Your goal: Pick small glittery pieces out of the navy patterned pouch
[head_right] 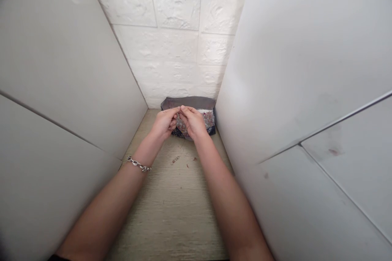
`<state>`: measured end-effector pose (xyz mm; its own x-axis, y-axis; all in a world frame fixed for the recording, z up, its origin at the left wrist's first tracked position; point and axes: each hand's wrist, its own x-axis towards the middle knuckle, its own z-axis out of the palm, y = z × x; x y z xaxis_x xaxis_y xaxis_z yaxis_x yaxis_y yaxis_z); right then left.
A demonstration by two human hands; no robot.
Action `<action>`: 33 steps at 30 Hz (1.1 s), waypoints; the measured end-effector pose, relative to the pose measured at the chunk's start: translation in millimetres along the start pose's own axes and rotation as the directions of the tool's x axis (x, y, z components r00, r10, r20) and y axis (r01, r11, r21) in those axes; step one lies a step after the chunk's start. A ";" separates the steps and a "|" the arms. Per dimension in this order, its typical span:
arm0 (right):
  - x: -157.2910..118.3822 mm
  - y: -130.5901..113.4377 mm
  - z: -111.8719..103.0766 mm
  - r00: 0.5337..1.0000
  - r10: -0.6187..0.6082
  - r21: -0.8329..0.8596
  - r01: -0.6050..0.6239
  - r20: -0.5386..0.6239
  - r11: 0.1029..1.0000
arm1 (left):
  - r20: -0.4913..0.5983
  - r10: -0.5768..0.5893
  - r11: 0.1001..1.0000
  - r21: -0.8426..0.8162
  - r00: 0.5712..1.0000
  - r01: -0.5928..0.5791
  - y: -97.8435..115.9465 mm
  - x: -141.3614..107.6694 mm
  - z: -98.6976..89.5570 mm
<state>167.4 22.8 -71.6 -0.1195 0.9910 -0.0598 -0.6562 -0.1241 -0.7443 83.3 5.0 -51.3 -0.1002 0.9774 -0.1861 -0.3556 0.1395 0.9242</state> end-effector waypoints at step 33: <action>2.8 2.1 -3.6 0.999 -0.001 0.069 0.003 -0.032 0.998 | 0.061 -0.001 0.999 0.037 0.998 -0.001 0.6 -1.3 0.2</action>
<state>168.3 25.5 -75.7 -0.0954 0.9922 -0.0804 -0.7065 -0.1244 -0.6967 83.5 3.9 -50.5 -0.0427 0.9852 -0.1661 -0.3207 0.1439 0.9362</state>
